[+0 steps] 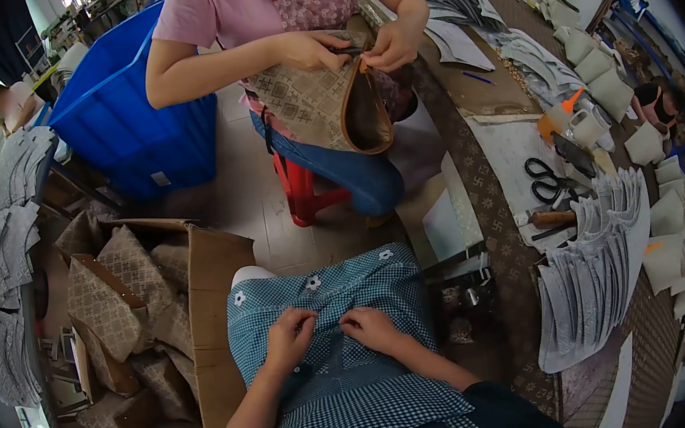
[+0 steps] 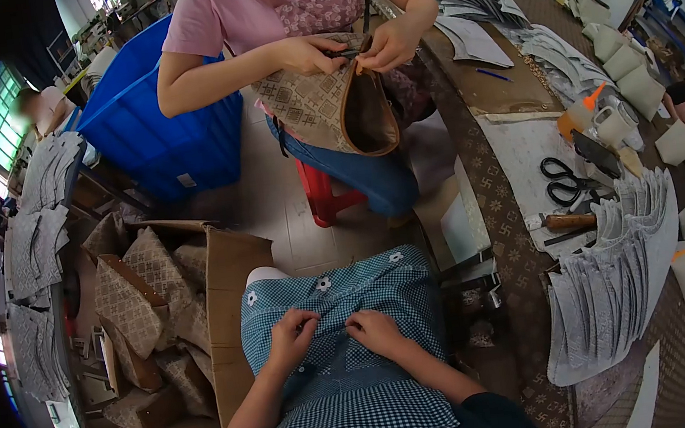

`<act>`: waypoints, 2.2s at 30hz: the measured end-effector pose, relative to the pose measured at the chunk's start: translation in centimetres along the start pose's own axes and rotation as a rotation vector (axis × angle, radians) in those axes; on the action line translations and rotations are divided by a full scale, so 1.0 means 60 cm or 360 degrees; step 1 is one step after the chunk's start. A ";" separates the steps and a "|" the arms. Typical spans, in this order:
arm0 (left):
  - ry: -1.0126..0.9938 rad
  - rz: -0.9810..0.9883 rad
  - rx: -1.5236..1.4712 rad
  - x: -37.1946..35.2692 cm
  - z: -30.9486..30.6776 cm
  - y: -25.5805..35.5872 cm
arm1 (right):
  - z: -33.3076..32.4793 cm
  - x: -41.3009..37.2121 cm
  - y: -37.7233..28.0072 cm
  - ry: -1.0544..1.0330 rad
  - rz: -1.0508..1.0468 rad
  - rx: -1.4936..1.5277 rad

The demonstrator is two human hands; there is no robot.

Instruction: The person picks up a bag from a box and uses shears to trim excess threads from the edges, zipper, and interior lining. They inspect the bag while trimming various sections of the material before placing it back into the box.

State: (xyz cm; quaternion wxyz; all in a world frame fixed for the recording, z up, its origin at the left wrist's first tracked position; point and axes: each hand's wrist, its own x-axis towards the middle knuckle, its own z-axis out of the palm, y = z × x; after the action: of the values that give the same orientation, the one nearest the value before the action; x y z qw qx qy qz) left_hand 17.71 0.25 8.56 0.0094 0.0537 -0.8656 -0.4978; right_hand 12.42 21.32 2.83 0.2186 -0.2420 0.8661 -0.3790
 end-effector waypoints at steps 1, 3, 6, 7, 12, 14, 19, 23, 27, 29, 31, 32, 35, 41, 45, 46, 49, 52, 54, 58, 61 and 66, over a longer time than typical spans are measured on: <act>-0.0002 -0.0005 -0.0008 0.000 0.000 0.000 | 0.001 0.000 0.001 -0.0003 0.0005 -0.0010; 0.0004 0.0000 -0.0015 -0.001 0.000 -0.002 | 0.001 0.001 0.001 -0.0006 0.0013 -0.0012; 0.0012 0.0013 -0.0010 -0.001 0.002 -0.006 | 0.002 0.001 0.001 0.0002 0.0012 -0.0002; 0.0007 0.0004 -0.0009 -0.001 0.002 -0.007 | 0.001 0.001 0.000 0.0005 0.0005 -0.0005; -0.0011 -0.0023 -0.0011 -0.002 0.002 -0.008 | 0.003 0.002 0.000 -0.0002 0.0024 0.0003; -0.0014 -0.0035 -0.0020 -0.002 0.003 -0.007 | -0.001 0.001 -0.004 -0.0026 0.0054 0.0011; -0.0002 -0.0003 0.0004 -0.003 0.008 -0.011 | -0.003 0.001 -0.005 -0.0024 0.0044 0.0028; -0.0032 0.0018 0.0007 -0.002 0.010 -0.015 | -0.003 0.000 -0.003 -0.0006 0.0018 0.0050; -0.0024 0.0018 0.0008 -0.003 0.011 -0.013 | -0.003 0.000 -0.003 -0.0006 0.0019 0.0046; -0.0025 0.0027 0.0020 -0.003 0.011 -0.013 | -0.004 0.000 -0.004 -0.0020 0.0041 0.0055; -0.0043 -0.0005 0.0020 -0.003 0.013 -0.013 | -0.002 0.002 -0.002 -0.0011 0.0032 0.0037; -0.0050 -0.0024 0.0020 -0.003 0.014 -0.013 | 0.000 0.002 0.000 -0.0010 0.0027 0.0028; -0.0041 0.0028 0.0033 -0.003 0.017 -0.021 | 0.003 0.003 0.003 -0.0014 0.0044 0.0046; -0.0052 0.0036 0.0071 -0.001 0.016 -0.023 | 0.002 0.006 0.002 -0.0053 0.0066 0.0025; -0.0058 0.0013 0.0057 0.000 0.016 -0.021 | 0.005 0.005 0.005 -0.0016 0.0034 0.0034; -0.0060 0.0007 0.0053 0.000 0.016 -0.021 | 0.004 0.005 0.004 -0.0013 0.0027 0.0034; -0.0057 0.0008 0.0044 -0.001 0.016 -0.021 | 0.006 0.005 0.007 -0.0002 0.0012 0.0036; -0.0060 0.0007 0.0028 -0.001 0.016 -0.021 | 0.010 0.005 0.012 0.0019 0.0002 0.0030; -0.0052 -0.0008 0.0016 -0.002 0.015 -0.020 | 0.010 0.004 0.011 0.0019 0.0016 0.0032; -0.0018 -0.0021 0.0089 -0.001 0.013 -0.029 | 0.000 0.004 0.004 0.0014 0.0055 0.0052; 0.0003 -0.0018 0.0212 0.000 0.006 -0.029 | 0.000 0.005 0.016 0.0220 -0.0048 -0.0025; -0.0064 -0.0039 0.0388 -0.010 0.012 -0.063 | -0.006 0.002 0.042 0.0371 -0.0119 -0.0051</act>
State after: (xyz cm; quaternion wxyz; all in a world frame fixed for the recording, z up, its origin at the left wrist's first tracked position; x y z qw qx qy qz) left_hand 18.57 -0.96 4.96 -0.0206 0.0549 -0.9190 -0.3898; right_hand 11.49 22.96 1.11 0.0982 -0.2318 0.8819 -0.3986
